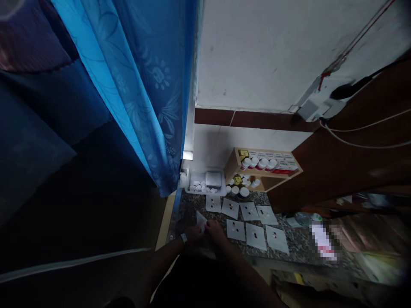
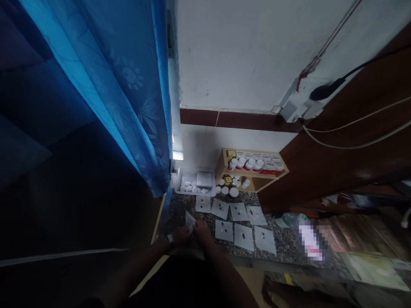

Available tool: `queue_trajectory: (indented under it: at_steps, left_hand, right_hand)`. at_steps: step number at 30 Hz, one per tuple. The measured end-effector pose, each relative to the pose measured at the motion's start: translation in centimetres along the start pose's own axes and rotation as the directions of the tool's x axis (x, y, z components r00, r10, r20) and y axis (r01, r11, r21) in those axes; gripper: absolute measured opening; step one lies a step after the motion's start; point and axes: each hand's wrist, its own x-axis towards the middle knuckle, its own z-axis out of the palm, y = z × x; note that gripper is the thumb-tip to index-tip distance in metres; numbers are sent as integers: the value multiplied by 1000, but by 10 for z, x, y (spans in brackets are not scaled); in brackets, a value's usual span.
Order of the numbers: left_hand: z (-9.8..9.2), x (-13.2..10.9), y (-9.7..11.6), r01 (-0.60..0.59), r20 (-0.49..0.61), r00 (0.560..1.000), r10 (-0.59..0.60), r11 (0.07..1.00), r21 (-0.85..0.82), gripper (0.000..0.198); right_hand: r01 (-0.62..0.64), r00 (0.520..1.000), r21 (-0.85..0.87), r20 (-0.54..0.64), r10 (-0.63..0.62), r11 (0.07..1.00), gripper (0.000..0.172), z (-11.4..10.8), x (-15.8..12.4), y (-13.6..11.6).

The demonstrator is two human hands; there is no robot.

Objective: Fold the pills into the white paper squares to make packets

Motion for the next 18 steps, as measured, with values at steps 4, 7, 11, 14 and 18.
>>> queue_trajectory:
  at_steps: [4,7,11,14,18]
  left_hand:
    - [3,2,-7,149,-82,980,-179,946,-287,7]
    - [5,4,-10,235,-104,951,-293,897,-375,10]
    - [7,9,-13,311,-132,885,-446,779,-545,10]
    - [7,15,-15,310,-142,843,-519,684,-661,11]
    - [7,19,-19,294,-139,795,-591,575,-763,12]
  right_hand:
    - [12,999,3,41,-12,1000,17,-4,2,-2]
    - [11,997,-2,75,-11,1000,18,-6,8,-1]
    - [49,993,63,107,-56,997,21,-7,13,1]
    - [31,992,160,119,-51,987,24,-11,15,0]
    - [-69,988,206,151,38,976,23,-13,19,-3]
